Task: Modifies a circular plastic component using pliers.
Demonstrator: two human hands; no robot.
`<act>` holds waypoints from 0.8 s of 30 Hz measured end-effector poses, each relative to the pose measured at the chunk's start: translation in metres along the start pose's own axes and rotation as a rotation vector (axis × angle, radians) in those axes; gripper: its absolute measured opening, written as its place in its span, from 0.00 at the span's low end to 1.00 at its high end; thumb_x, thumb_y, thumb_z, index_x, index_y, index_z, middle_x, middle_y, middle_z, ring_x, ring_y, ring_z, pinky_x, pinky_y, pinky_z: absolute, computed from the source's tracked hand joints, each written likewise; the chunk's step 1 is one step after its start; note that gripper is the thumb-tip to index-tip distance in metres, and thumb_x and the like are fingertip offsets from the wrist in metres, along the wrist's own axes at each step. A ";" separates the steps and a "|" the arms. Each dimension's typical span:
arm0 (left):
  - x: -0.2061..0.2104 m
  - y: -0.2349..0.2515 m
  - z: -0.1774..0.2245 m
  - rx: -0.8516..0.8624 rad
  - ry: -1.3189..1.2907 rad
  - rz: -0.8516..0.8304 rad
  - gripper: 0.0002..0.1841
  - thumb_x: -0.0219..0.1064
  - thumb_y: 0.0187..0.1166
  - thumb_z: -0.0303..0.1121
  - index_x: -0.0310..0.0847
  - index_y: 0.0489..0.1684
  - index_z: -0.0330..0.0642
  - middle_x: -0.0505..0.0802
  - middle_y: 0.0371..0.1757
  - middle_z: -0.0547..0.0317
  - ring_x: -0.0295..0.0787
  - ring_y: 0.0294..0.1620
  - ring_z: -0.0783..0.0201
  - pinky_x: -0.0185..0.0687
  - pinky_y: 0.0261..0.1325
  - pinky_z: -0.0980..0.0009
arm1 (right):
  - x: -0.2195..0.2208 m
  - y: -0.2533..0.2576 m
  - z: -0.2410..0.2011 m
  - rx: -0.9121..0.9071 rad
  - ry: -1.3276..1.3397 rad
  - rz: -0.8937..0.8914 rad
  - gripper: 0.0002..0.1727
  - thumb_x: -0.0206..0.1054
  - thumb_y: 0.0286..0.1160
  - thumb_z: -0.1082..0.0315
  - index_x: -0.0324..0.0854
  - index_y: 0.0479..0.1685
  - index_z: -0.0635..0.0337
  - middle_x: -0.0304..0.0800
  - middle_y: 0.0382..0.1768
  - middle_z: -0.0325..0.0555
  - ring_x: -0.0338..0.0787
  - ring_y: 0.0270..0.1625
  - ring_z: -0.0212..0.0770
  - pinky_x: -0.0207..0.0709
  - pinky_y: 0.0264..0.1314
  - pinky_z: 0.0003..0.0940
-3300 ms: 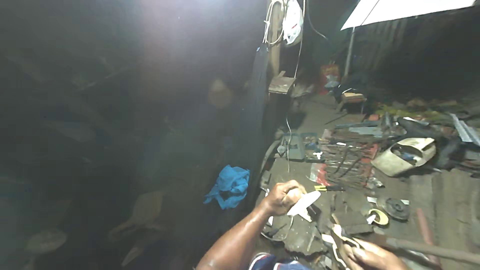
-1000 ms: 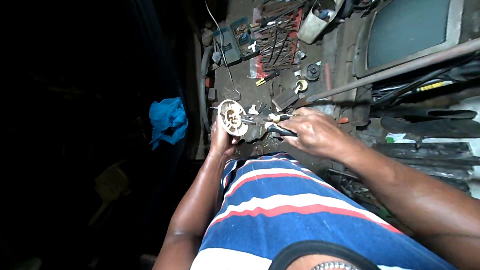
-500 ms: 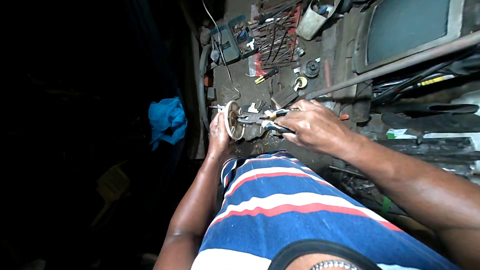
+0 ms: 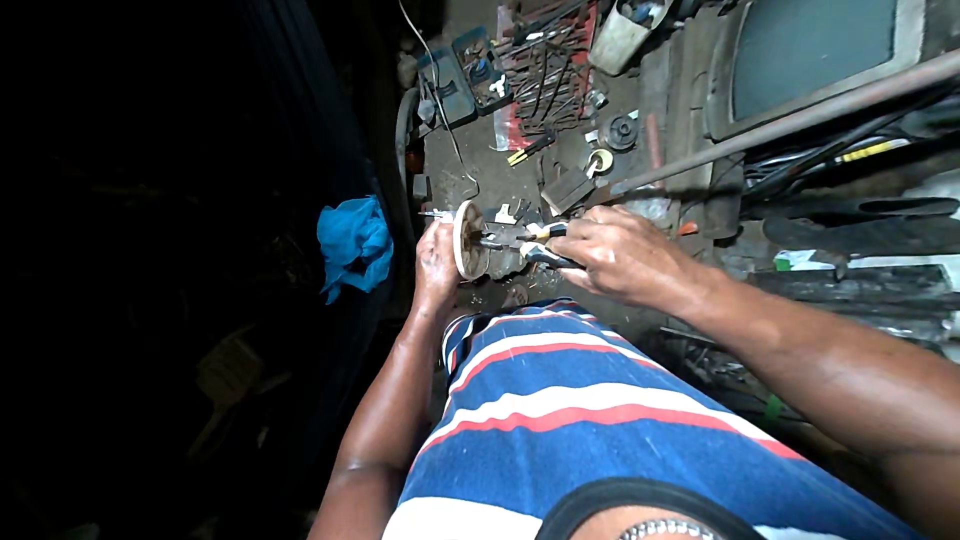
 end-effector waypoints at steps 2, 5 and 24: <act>-0.002 0.003 0.002 0.064 0.046 -0.005 0.21 0.48 0.93 0.44 0.84 0.48 0.40 0.92 0.41 0.54 0.91 0.43 0.61 0.90 0.49 0.59 | 0.003 0.000 0.000 -0.016 0.013 0.002 0.14 0.66 0.77 0.58 0.91 0.50 0.56 0.89 0.34 0.48 0.89 0.42 0.54 0.82 0.47 0.52; -0.008 0.009 0.002 0.183 0.097 -0.064 0.20 0.47 0.93 0.44 0.81 0.41 0.42 0.89 0.36 0.57 0.88 0.38 0.64 0.88 0.45 0.62 | 0.003 0.002 0.000 -0.031 0.036 0.008 0.14 0.63 0.79 0.58 0.89 0.48 0.56 0.91 0.34 0.47 0.90 0.40 0.53 0.82 0.47 0.51; -0.031 0.020 0.020 0.642 0.083 -0.331 0.18 0.56 0.90 0.50 0.85 0.45 0.48 0.90 0.42 0.71 0.86 0.40 0.78 0.85 0.44 0.77 | 0.007 0.002 0.000 0.460 1.622 -0.396 0.11 0.60 0.84 0.66 0.86 0.47 0.64 0.87 0.23 0.52 0.87 0.20 0.39 0.85 0.24 0.32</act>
Point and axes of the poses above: each hand's wrist, its own y-axis towards the middle knuckle, its own x-axis out of the palm, z = x × y, the point moved 1 cm from there along y, towards the middle knuckle
